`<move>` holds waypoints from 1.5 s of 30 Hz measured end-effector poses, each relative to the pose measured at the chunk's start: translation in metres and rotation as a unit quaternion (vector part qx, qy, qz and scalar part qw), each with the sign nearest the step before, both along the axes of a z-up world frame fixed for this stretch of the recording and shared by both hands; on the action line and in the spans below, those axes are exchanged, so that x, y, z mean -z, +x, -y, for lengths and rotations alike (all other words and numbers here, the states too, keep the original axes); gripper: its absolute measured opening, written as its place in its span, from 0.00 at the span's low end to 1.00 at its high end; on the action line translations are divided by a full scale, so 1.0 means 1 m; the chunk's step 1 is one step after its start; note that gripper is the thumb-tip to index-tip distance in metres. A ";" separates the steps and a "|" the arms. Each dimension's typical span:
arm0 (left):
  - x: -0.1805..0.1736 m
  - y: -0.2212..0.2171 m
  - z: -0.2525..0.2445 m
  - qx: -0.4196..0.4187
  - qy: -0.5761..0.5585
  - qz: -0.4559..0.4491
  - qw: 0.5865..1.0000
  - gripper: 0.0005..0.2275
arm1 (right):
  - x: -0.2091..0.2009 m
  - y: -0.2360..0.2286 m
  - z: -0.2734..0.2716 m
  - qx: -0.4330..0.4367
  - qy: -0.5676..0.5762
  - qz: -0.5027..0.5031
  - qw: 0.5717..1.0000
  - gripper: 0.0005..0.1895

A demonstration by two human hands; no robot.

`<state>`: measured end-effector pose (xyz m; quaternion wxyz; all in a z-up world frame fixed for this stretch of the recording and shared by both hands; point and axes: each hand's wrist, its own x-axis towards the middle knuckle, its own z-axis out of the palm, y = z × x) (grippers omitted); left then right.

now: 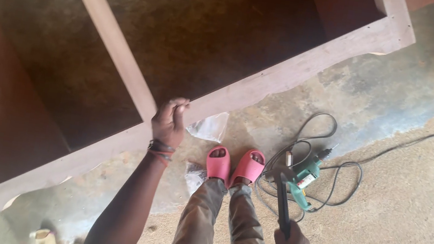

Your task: Hammering nails into the wooden frame of a piece of furniture.

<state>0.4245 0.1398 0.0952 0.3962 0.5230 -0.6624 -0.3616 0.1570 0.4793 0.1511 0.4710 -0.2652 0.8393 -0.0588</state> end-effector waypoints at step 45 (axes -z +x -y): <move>0.089 0.081 0.021 0.164 -0.092 -0.043 0.981 0.05 | -0.090 0.248 0.136 0.179 -0.043 0.054 0.981 0.15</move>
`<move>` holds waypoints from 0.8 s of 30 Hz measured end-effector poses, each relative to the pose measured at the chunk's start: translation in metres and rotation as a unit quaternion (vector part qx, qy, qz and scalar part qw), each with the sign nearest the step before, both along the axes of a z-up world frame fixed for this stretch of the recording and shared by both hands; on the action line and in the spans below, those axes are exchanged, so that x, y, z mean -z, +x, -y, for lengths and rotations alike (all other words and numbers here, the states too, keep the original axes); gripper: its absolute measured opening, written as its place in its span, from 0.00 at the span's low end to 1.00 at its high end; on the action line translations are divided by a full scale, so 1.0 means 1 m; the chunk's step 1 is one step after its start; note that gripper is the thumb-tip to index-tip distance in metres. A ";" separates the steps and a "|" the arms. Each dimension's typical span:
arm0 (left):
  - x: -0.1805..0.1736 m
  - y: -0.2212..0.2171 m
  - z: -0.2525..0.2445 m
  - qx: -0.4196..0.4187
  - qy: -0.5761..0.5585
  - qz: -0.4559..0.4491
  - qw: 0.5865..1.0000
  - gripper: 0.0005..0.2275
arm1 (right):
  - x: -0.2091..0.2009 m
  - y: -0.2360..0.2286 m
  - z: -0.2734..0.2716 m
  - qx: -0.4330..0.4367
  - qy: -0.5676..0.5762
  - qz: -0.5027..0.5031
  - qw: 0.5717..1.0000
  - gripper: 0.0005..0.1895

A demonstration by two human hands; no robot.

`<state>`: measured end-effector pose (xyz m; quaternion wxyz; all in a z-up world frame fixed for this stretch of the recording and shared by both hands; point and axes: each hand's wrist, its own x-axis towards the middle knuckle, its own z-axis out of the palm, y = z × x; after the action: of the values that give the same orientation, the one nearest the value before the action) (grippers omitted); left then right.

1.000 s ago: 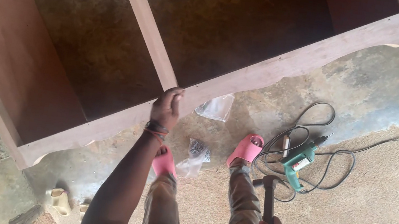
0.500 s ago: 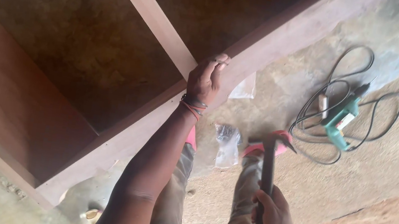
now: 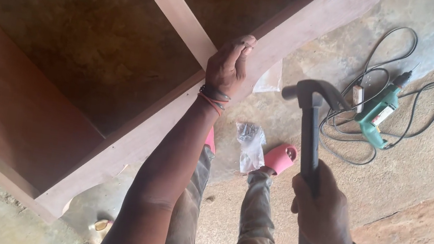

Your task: Hammering nails into the wooden frame of a piece of furniture.

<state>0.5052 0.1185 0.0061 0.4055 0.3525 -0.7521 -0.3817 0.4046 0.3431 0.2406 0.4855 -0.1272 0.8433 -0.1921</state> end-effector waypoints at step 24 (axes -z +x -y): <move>-0.003 0.000 0.004 0.010 -0.010 0.024 1.000 0.04 | -0.010 -0.014 0.040 -0.248 -0.225 -0.235 0.913 0.24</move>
<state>0.5047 0.1150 0.0094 0.3869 0.3495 -0.7692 -0.3695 0.3907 0.3026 0.2508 0.2637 -0.4795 0.8089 -0.2152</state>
